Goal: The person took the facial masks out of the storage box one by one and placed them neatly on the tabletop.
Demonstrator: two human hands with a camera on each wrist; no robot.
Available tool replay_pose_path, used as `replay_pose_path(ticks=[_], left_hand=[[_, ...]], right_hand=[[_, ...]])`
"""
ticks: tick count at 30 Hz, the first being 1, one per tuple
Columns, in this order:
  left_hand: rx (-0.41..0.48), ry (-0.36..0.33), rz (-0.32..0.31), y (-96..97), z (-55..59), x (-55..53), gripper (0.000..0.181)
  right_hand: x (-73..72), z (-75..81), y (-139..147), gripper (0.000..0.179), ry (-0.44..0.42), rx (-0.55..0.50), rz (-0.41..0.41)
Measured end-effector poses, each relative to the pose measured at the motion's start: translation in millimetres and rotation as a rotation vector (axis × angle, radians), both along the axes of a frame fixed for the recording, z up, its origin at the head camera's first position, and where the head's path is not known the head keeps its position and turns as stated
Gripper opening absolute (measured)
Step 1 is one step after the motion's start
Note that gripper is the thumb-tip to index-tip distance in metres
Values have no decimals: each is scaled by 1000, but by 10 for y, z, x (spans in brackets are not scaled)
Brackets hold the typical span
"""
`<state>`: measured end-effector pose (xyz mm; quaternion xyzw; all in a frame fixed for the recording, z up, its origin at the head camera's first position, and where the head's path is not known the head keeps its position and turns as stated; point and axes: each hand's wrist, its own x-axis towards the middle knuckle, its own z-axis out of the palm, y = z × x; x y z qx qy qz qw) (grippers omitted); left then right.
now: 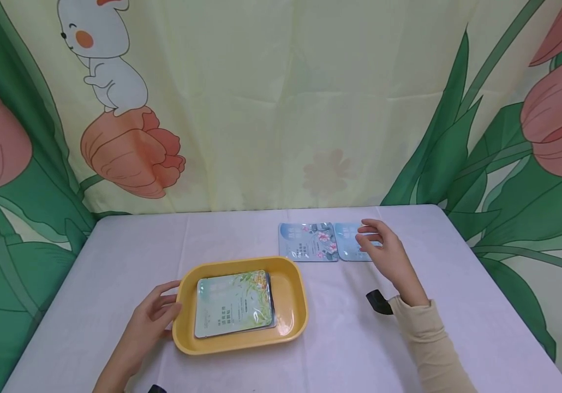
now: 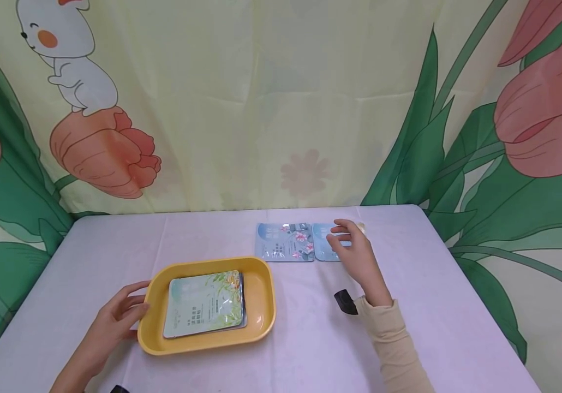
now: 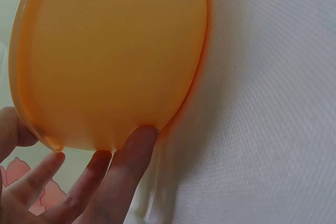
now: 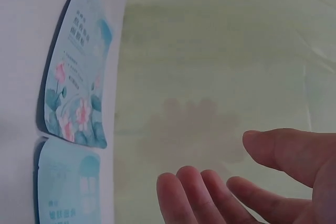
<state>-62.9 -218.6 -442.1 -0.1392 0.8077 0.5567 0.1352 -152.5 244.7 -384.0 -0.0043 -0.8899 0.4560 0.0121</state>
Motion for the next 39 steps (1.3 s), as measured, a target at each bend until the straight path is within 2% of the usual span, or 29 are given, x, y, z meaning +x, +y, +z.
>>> replay_pose_path(ticks=[21,39], left_hand=[[21,15,-7,-26,-36,-4,58],[20,6,-3,-20,-57,0,58]], right_hand=[[229,32,-445,44,79,-16,95],[416,-18,-777,48,62,38,189]])
